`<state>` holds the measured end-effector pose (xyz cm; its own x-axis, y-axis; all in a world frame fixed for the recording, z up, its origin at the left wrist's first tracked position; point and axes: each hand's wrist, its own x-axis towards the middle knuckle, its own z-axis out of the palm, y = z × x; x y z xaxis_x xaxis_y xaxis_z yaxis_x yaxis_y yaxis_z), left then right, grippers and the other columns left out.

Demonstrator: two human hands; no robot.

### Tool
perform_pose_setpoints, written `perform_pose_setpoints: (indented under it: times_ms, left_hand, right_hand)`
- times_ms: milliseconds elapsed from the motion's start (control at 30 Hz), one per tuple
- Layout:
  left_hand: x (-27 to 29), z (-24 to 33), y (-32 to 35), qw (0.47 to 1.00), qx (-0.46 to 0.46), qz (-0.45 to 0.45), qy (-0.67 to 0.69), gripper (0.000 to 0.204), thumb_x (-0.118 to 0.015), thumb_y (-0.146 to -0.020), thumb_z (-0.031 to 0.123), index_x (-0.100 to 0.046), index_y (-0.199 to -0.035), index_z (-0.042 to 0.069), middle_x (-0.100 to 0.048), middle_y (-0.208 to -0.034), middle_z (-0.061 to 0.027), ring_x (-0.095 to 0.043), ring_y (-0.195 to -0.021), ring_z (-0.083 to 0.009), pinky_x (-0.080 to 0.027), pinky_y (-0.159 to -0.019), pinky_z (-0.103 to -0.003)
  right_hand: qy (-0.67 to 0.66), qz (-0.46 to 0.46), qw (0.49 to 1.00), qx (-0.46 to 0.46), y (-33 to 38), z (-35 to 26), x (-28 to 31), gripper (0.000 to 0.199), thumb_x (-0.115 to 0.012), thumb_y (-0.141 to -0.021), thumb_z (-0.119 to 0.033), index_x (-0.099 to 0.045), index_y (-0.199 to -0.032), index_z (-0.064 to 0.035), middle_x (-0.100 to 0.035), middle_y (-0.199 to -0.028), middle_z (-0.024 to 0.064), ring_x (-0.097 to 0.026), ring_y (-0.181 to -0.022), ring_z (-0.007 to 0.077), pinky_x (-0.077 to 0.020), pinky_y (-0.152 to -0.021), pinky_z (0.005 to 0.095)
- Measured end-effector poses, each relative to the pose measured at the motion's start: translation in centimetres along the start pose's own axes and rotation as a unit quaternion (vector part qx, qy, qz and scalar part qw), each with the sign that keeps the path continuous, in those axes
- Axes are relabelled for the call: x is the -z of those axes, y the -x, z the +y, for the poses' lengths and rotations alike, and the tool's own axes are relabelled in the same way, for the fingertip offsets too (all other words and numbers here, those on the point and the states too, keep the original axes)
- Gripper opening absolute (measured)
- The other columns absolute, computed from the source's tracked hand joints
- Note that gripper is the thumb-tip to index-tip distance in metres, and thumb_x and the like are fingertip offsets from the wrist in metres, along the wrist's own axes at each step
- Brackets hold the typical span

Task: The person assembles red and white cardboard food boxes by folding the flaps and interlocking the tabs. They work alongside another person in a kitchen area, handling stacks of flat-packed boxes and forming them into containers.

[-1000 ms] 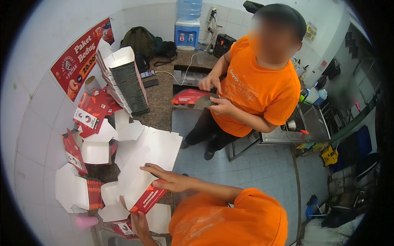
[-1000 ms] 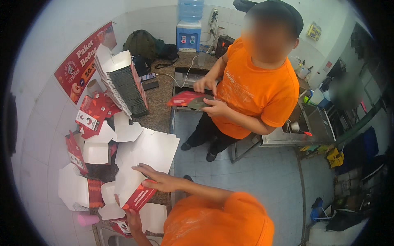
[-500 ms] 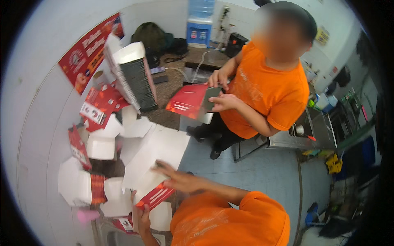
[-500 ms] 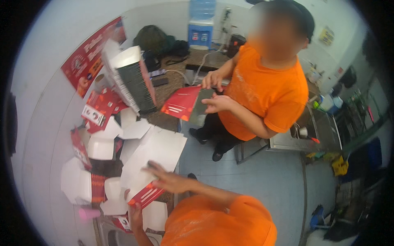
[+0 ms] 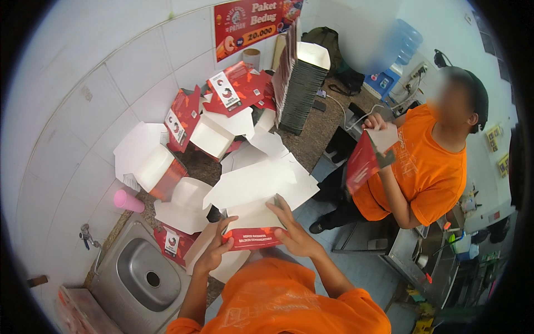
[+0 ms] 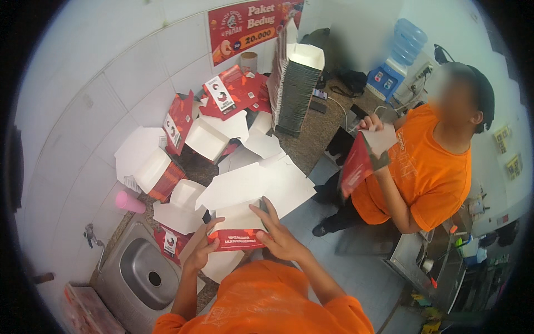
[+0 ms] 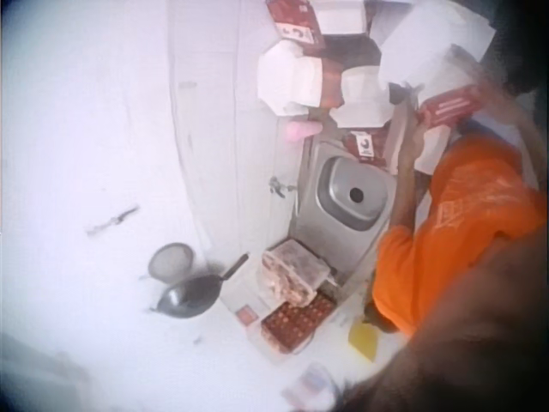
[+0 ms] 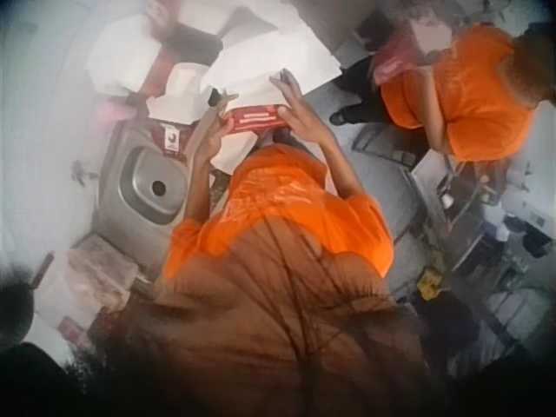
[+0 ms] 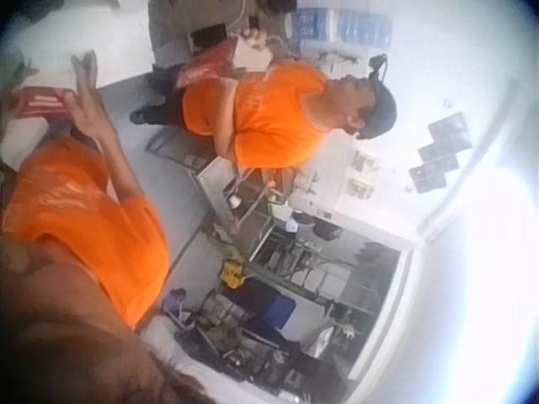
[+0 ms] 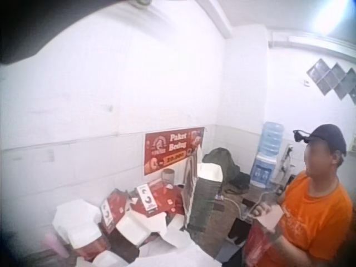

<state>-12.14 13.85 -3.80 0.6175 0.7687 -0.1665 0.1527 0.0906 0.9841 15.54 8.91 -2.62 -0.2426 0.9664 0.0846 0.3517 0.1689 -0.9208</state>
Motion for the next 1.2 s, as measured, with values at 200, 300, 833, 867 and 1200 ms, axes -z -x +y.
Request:
perform_pose_setpoints:
  times_ms: [200,300,833,867,1200]
  left_hand:
    - [1.4,-4.4,1.3,0.99,-0.082,0.086,0.074,0.081,-0.046,-0.106,0.043,0.0,-0.163,0.008,-0.015,-0.168,-0.0175,-0.024,-0.152,-0.0319,-0.017,-0.123,-0.045]
    - [2.0,-4.1,1.8,0.96,-0.161,0.162,0.163,0.098,-0.049,-0.104,0.053,0.023,-0.16,0.019,0.0,-0.172,-0.0177,-0.037,-0.147,-0.0375,-0.034,-0.115,-0.053]
    - [3.6,-10.5,5.8,0.815,-0.164,0.55,0.084,0.07,-0.073,-0.094,0.019,-0.035,-0.152,0.004,-0.047,-0.147,-0.0126,-0.062,-0.112,-0.0243,-0.049,-0.098,-0.034]
    - [3.7,-12.1,6.4,0.768,-0.162,0.61,0.108,0.06,-0.073,-0.095,0.022,-0.045,-0.143,0.002,-0.051,-0.138,-0.0104,-0.059,-0.111,-0.0232,-0.046,-0.099,-0.034]
    - [-1.7,-24.8,8.2,0.752,0.113,0.633,0.145,0.054,-0.056,-0.104,0.041,-0.048,-0.138,0.0,-0.059,-0.125,-0.0162,-0.058,-0.117,-0.0238,-0.046,-0.097,-0.035]
  right_hand:
    - [-0.005,0.016,0.999,0.045,-2.3,1.2,-2.2,0.059,-0.043,-0.107,-0.04,-0.033,-0.156,-0.0075,-0.013,-0.165,0.0311,-0.013,-0.155,0.0454,-0.012,-0.125,0.0485]
    - [0.0,0.145,0.983,0.113,-5.7,0.6,-1.0,0.065,-0.041,-0.107,-0.047,-0.035,-0.154,-0.0027,-0.019,-0.164,0.0295,-0.015,-0.154,0.0436,-0.012,-0.124,0.0485]
    - [0.09,0.114,0.988,0.06,-16.9,5.4,-8.3,0.066,-0.075,-0.093,-0.034,-0.048,-0.141,0.0026,-0.056,-0.135,0.0259,-0.055,-0.126,0.0387,-0.0442,-0.106,0.0448]
    - [0.049,0.113,0.992,0.003,-13.4,9.8,-11.0,0.066,-0.075,-0.093,-0.034,-0.049,-0.14,0.0035,-0.056,-0.131,0.0253,-0.056,-0.122,0.0377,-0.0452,-0.104,0.0443]
    - [0.112,-0.063,0.962,-0.241,1.3,17.7,-19.1,0.09,-0.077,-0.087,-0.047,-0.04,-0.147,0.0083,-0.053,-0.141,0.0332,-0.053,-0.134,0.0405,-0.0415,-0.111,0.0438]
